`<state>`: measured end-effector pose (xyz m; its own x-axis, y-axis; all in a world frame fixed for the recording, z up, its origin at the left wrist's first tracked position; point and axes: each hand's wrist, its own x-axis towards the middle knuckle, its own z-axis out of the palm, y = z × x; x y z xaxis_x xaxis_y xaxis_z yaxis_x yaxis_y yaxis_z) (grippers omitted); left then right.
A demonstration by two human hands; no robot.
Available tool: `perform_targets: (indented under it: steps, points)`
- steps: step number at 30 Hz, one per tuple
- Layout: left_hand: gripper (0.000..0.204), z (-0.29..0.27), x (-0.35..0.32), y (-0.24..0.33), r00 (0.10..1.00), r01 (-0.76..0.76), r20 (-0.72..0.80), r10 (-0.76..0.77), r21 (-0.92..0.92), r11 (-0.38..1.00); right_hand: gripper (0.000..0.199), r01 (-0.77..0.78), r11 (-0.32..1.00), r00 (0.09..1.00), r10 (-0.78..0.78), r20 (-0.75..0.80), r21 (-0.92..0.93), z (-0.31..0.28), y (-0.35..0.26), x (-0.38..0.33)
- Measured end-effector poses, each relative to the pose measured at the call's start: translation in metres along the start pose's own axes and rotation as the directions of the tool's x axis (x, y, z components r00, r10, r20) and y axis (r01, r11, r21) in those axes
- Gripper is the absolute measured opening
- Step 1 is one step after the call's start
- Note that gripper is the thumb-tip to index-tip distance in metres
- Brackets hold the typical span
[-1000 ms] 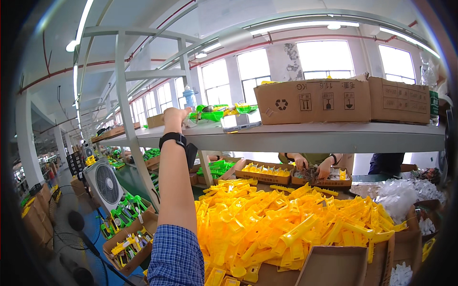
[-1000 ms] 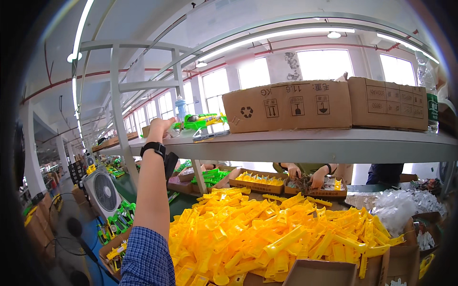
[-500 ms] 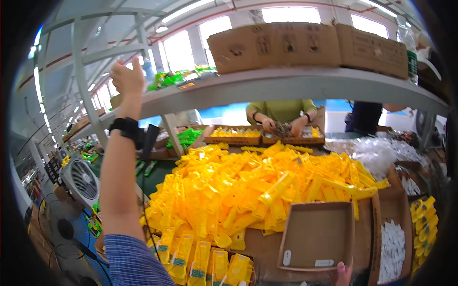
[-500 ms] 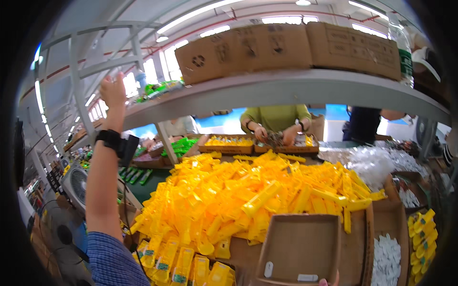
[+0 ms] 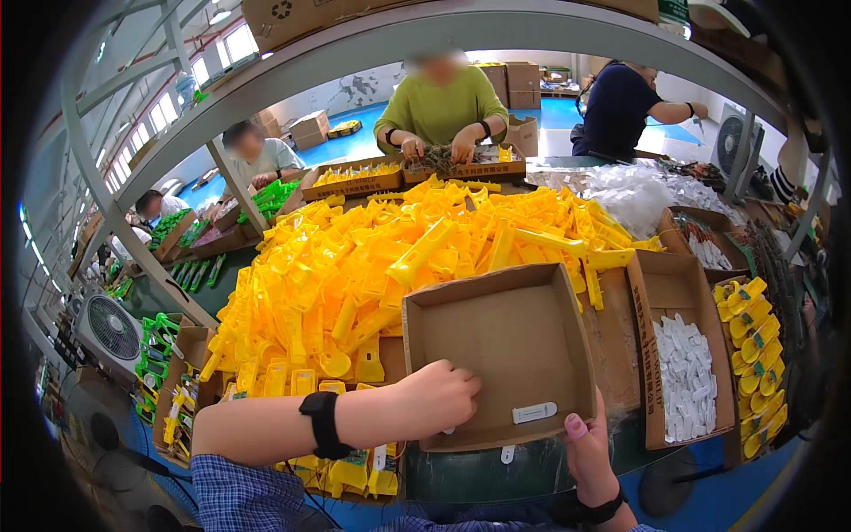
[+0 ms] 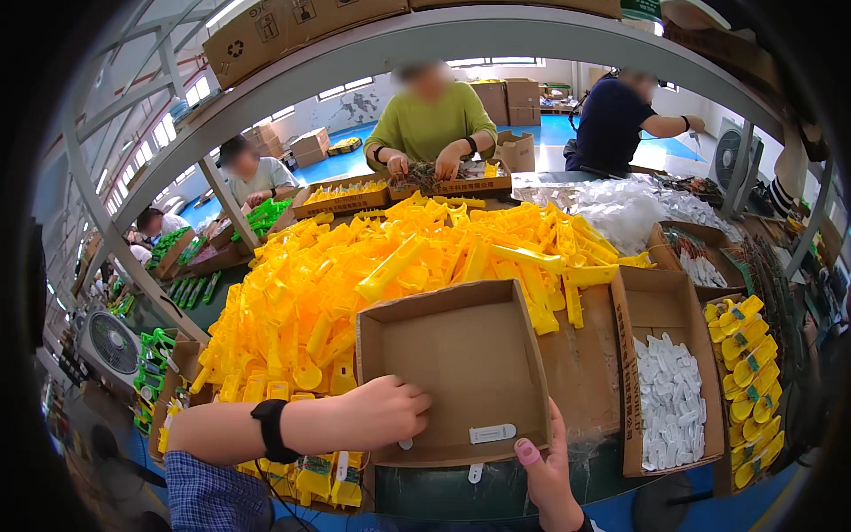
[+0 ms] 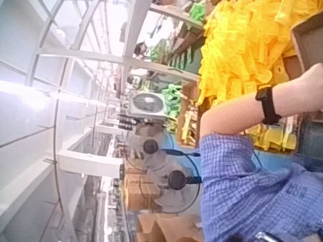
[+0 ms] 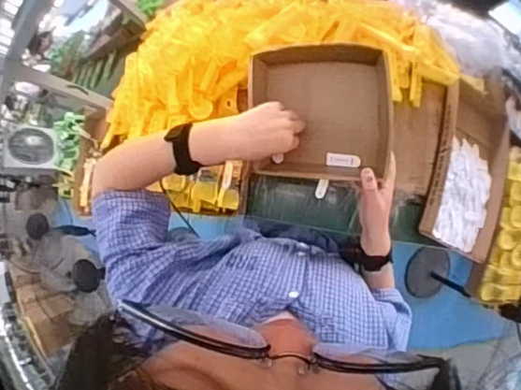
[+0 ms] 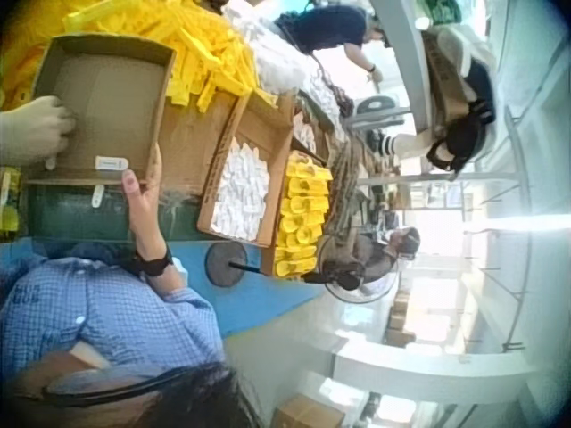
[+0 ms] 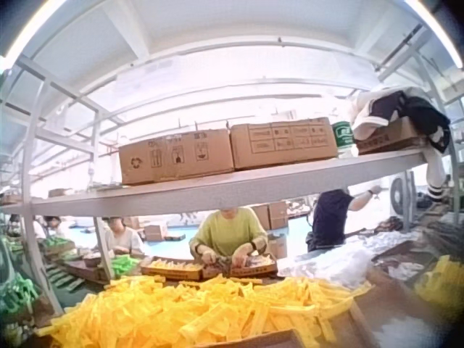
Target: The person is assembling electronic components into yellow plastic housings and organizing parts into boxes on a factory assembly line.
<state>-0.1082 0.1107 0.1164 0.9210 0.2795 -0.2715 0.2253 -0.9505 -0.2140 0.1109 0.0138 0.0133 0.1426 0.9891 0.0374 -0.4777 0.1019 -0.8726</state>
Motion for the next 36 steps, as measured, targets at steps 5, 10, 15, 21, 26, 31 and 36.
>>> perform_targets:
  steps: [5, 10, 15, 21, 26, 31, 36]
  points:
    - [0.011, 0.011, 0.030, 0.018, 0.995, -0.029, 0.097, 0.027, 0.019, 0.999, 0.072, 0.021, 1.000, 1.000, -0.021, -0.002, -0.005, -0.017, -0.009, -0.010]
    - [0.013, 0.021, 0.048, 0.028, 0.997, -0.039, 0.068, 0.040, -0.024, 0.999, 0.072, 0.012, 0.998, 1.000, -0.011, -0.016, 0.056, -0.033, -0.012, -0.017]
    - [0.014, 0.007, 0.058, 0.028, 0.961, -0.085, 0.266, 0.079, 0.009, 0.996, 0.071, -0.011, 0.997, 1.000, 0.011, -0.008, 0.080, -0.042, -0.009, -0.018]
    - [0.013, -0.025, 0.049, 0.014, 0.956, -0.164, -0.287, 0.059, -0.356, 0.920, 0.070, 0.014, 0.995, 1.000, -0.011, -0.026, 0.096, -0.053, -0.015, -0.019]
    - [0.023, -0.031, 0.023, 0.010, 0.725, -0.342, -0.686, -0.054, -0.427, 0.837, 0.069, 0.037, 0.996, 0.998, -0.033, -0.054, 0.085, -0.058, -0.020, -0.018]
    - [0.027, -0.033, 0.026, 0.019, 0.656, -0.367, -0.721, -0.223, -0.563, 0.741, 0.069, 0.019, 0.997, 0.998, -0.014, -0.054, 0.078, -0.059, -0.020, -0.017]
    - [0.025, -0.034, 0.026, 0.018, 0.616, -0.390, -0.737, -0.279, -0.593, 0.705, 0.069, 0.031, 0.997, 0.999, -0.028, -0.042, 0.077, -0.058, -0.020, -0.018]
